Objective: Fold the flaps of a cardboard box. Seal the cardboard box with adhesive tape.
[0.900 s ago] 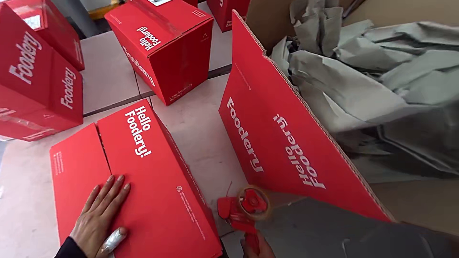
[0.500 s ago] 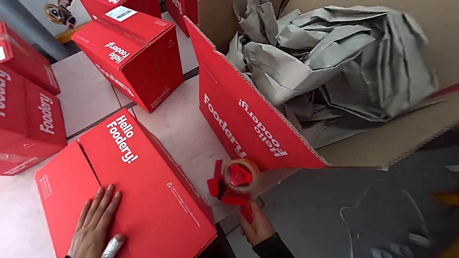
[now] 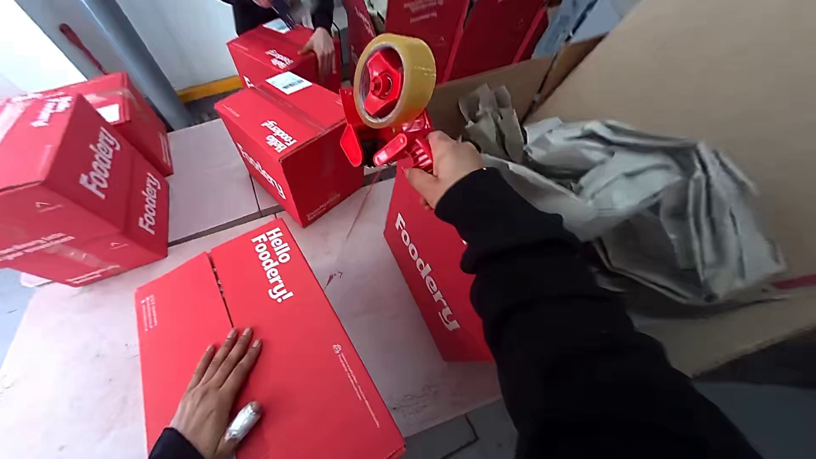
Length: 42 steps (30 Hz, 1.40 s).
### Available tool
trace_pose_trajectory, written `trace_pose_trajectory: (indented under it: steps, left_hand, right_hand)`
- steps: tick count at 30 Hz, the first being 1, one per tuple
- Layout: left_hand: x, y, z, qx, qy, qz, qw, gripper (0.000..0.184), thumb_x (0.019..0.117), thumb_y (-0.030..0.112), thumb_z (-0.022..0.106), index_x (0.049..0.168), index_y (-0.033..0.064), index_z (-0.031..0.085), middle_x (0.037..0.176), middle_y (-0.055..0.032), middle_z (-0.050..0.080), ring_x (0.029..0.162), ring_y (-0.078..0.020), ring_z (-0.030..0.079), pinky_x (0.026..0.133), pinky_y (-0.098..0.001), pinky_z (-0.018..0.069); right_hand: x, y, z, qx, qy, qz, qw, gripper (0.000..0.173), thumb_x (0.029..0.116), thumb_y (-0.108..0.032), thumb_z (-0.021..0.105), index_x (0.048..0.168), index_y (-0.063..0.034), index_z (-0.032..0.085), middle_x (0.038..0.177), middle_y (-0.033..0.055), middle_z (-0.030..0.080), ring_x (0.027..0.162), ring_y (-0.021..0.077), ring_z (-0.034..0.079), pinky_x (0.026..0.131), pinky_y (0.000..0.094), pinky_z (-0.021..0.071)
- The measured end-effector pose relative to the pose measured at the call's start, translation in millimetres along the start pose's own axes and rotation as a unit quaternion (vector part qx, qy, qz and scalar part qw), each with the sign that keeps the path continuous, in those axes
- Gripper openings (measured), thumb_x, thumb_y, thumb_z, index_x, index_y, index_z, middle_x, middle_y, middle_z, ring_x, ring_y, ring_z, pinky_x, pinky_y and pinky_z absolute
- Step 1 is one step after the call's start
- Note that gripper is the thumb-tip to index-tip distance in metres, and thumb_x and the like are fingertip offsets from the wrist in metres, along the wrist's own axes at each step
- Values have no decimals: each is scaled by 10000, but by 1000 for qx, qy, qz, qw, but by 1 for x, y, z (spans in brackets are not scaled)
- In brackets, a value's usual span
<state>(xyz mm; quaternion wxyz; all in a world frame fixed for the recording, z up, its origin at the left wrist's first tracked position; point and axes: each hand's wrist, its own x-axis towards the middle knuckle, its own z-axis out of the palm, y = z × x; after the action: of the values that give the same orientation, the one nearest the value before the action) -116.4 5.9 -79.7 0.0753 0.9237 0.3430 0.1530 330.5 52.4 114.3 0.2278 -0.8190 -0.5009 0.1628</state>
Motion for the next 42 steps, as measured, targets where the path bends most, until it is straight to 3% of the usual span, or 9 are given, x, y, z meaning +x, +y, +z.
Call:
trace_pose_trajectory:
  steps: [3,5,9,12,17,22,28,32,42]
  left_hand:
    - [3,4,2,15,19,-29,999,837,971,702,154,1521,173,496,1601,-47,450,1511,-248,372,1208,-555,300]
    - [6,5,2,13,25,-42,999,849,969,721,153,1523,176,496,1599,-37,455,1509,-244,375,1207,-554,303]
    - [15,3,2,8,23,-67,997,847,967,728,175,1532,178,485,1605,-29,446,1508,-250,379,1203,-573,298]
    - [26,4,4,3,16,-69,997,913,952,759,192,1538,114,464,1613,-80,427,1499,-278,393,1187,-571,332]
    - [39,-3,-1,-37,-12,-93,995,999,925,806,204,1558,60,407,1641,-93,375,1522,-248,350,1224,-501,303]
    - [70,-49,-17,-87,-70,-183,977,968,947,786,157,1614,97,295,1703,-46,234,1582,-213,175,1277,-509,136]
    - [74,-65,-21,-133,-97,-181,970,979,952,785,183,1633,83,207,1725,-50,145,1598,-225,83,1276,-548,64]
    - [73,-66,-24,-158,-99,-168,968,1003,945,792,222,1631,61,194,1727,-69,128,1598,-259,79,1265,-586,60]
    - [81,-75,-17,-165,-88,-135,973,1016,942,794,244,1627,45,193,1727,-81,124,1598,-275,76,1253,-611,51]
  right_hand:
    - [2,-35,-23,-59,37,-63,996,512,1008,-208,628,1414,47,449,1093,312,669,909,460,706,844,644,540]
    - [3,-62,-43,-78,69,-83,991,516,1017,-225,619,1414,50,437,1093,313,666,900,453,709,844,640,540]
    - [-2,-111,-81,-107,99,-117,982,465,1022,-228,618,1371,36,462,1009,269,669,757,379,710,742,586,572]
    - [-11,-139,-86,-91,122,-150,977,431,1014,-218,627,1353,9,487,907,219,681,669,321,702,670,542,590]
    - [-10,-201,-51,-77,100,-184,975,361,1015,-219,640,1282,-14,508,806,147,658,586,220,676,612,433,600]
    - [17,-283,7,-141,45,-215,965,388,1021,-232,630,1285,27,514,835,179,681,636,277,688,673,506,588]
    - [48,-363,78,-210,25,-206,956,473,1014,-251,635,1356,43,495,1021,264,683,797,366,717,791,577,573]
    - [78,-387,98,-232,44,-205,950,506,1001,-263,649,1368,52,499,1113,320,664,921,456,703,857,655,528]
    - [93,-397,110,-189,51,-178,964,430,1017,-247,620,1310,50,515,974,269,686,763,376,714,768,589,570]
